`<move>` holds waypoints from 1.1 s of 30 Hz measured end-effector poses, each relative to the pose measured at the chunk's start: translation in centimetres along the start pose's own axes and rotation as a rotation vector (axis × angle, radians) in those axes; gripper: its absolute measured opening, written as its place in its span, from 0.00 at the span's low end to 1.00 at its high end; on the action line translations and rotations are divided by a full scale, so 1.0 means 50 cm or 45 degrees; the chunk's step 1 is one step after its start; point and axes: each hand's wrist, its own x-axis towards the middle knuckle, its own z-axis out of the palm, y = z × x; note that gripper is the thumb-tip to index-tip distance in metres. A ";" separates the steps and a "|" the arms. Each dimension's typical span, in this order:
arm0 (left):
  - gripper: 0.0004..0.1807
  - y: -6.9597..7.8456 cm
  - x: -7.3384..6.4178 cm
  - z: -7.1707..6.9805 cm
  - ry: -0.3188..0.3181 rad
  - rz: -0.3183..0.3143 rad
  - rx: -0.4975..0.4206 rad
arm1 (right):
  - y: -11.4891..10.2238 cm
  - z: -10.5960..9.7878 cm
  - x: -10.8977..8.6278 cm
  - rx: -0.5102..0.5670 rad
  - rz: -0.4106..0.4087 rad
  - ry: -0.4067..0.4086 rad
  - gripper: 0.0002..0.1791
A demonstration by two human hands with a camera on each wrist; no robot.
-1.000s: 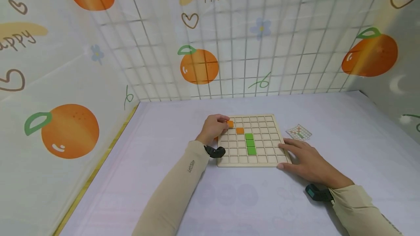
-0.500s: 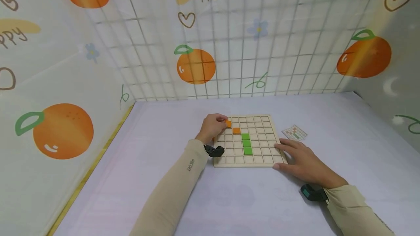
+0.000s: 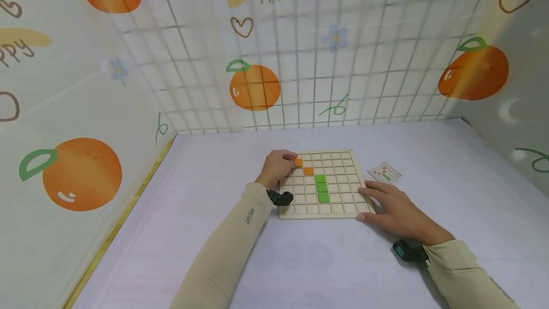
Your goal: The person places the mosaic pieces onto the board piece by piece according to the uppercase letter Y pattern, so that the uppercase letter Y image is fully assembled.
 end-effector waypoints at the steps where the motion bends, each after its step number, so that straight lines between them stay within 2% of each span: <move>1: 0.14 0.000 0.001 0.000 0.000 0.002 0.002 | 0.000 0.000 0.000 0.000 0.002 0.001 0.42; 8: 0.13 -0.003 0.002 0.001 0.006 0.028 0.019 | -0.002 -0.001 0.002 -0.003 0.016 -0.012 0.43; 18: 0.13 -0.005 0.000 0.005 0.023 0.017 0.023 | 0.000 0.000 0.003 -0.001 0.025 -0.016 0.43; 33: 0.16 -0.009 -0.002 0.004 0.005 0.037 0.054 | -0.002 -0.003 0.003 0.014 0.023 -0.019 0.43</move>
